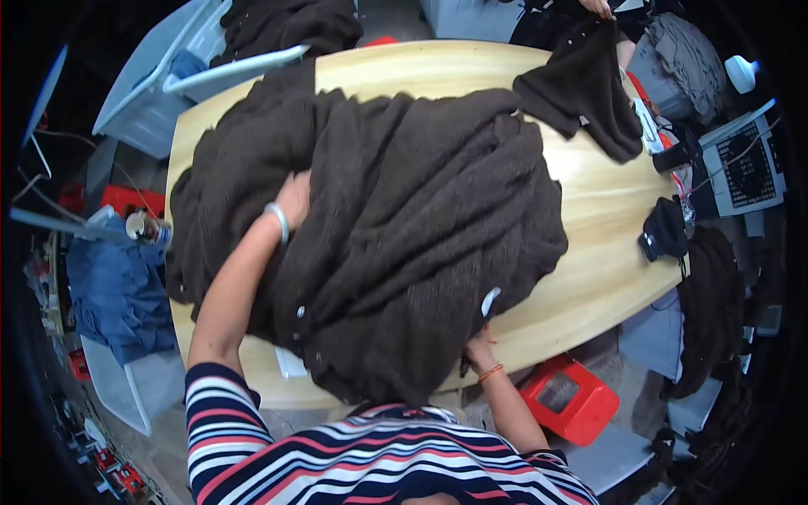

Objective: Trimming excess threads from sweaters and inspecting them.

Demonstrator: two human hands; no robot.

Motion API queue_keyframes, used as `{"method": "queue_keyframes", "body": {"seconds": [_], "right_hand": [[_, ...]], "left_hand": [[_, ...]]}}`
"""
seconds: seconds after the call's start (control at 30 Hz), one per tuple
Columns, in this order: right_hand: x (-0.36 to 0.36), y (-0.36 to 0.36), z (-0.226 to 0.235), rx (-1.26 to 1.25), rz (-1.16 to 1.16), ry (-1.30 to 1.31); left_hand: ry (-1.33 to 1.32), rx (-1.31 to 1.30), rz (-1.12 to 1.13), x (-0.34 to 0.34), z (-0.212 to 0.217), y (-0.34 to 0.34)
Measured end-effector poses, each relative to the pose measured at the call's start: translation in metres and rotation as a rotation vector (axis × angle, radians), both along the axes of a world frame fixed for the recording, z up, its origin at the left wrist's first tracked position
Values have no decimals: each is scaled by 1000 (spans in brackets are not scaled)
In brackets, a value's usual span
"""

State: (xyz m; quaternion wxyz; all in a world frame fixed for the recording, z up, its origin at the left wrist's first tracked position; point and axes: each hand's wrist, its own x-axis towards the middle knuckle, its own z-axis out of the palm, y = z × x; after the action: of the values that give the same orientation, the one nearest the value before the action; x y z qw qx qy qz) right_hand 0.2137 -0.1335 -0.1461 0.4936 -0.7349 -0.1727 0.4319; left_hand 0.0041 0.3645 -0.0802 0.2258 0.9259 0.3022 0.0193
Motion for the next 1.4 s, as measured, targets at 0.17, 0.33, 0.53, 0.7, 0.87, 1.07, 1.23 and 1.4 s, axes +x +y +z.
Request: {"method": "queue_keyframes", "body": {"seconds": [0.17, 0.33, 0.53, 0.7, 0.87, 1.07, 1.23, 1.4], "right_hand": [[33, -98, 113, -395, 73, 109], [87, -160, 190, -339, -226, -440], [102, 19, 282, 93, 61, -852], [97, 121, 304, 45, 283, -826], [113, 167, 286, -227, 226, -955], [160, 119, 217, 145, 102, -310], [183, 45, 209, -18, 53, -175], [179, -25, 203, -432, 437, -1049]], "left_hand": [[-507, 342, 126, 21, 161, -87], [-576, 130, 14, -1, 182, -219], [-856, -559, 460, 43, 133, -223], [-800, -233, 191, 50, 171, -287], [-579, -280, -93, 33, 179, -355], [-599, -395, 142, 30, 160, -365], [-399, -329, 42, 44, 169, -364], [-322, 142, -36, 104, 193, -375]]}}
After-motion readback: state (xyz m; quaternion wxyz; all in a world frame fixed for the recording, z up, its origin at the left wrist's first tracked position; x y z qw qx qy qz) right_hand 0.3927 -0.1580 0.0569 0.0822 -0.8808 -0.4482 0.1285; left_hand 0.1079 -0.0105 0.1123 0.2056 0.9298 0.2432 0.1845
